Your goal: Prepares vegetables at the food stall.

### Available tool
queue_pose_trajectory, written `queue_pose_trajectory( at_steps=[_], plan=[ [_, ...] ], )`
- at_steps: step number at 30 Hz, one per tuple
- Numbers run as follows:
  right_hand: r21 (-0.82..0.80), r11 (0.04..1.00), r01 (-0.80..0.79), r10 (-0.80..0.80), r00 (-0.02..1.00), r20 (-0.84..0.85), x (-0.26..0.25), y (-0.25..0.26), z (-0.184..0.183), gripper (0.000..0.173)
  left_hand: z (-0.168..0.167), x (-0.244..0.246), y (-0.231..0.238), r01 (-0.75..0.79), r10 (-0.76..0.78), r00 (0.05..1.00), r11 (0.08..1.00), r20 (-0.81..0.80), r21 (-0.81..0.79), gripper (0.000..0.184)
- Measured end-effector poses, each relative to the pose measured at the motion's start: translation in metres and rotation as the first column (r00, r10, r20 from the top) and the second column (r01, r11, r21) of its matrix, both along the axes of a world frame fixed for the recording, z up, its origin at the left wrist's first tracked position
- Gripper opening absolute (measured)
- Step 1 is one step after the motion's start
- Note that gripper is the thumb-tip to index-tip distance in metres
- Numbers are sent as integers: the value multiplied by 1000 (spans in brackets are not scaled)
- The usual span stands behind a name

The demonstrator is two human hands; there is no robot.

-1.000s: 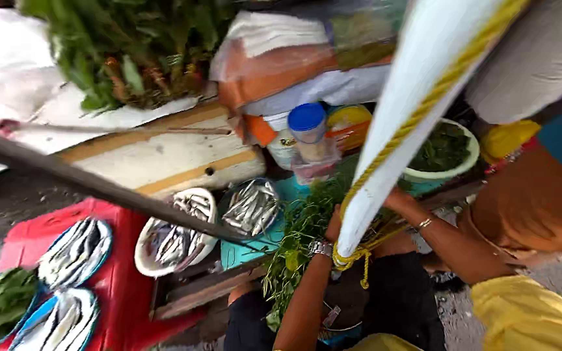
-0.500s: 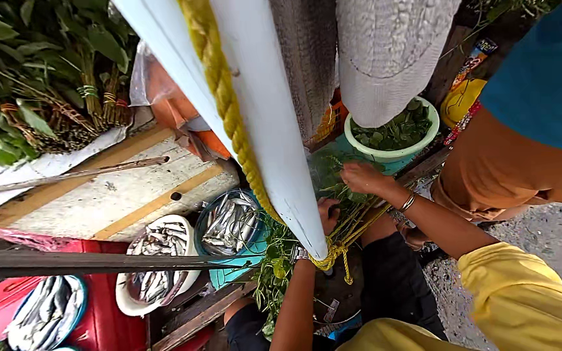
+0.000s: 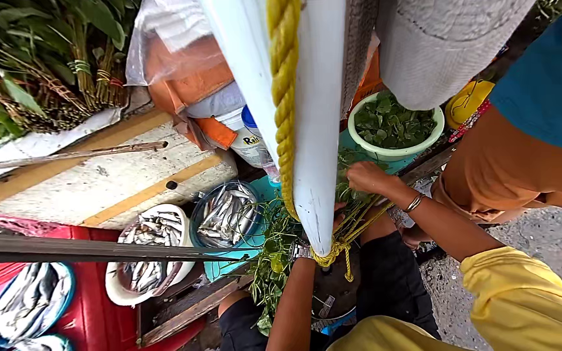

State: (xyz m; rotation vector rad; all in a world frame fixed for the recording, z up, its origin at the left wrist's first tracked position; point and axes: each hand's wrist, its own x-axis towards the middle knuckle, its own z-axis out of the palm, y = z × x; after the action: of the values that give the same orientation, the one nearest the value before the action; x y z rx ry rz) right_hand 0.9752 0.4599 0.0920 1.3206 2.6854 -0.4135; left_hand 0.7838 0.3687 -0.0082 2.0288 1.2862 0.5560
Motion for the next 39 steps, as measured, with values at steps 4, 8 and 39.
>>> queue_pose_trajectory(
  at_steps=[4,8,39],
  plan=[
    [-196,971,136,-185,947,-261,10,12,-7,19,29,7,-6,-49,14,988,972,-156,-228,41],
    [-484,838,253,-528,599,-602,25,11,-12,14,-30,-7,0,-31,28,998,999,-64,-41,43],
    [-648,733,208,-661,-8,-750,77,-21,-30,15,33,-39,-36,-407,444,840,896,312,-179,37]
  ],
)
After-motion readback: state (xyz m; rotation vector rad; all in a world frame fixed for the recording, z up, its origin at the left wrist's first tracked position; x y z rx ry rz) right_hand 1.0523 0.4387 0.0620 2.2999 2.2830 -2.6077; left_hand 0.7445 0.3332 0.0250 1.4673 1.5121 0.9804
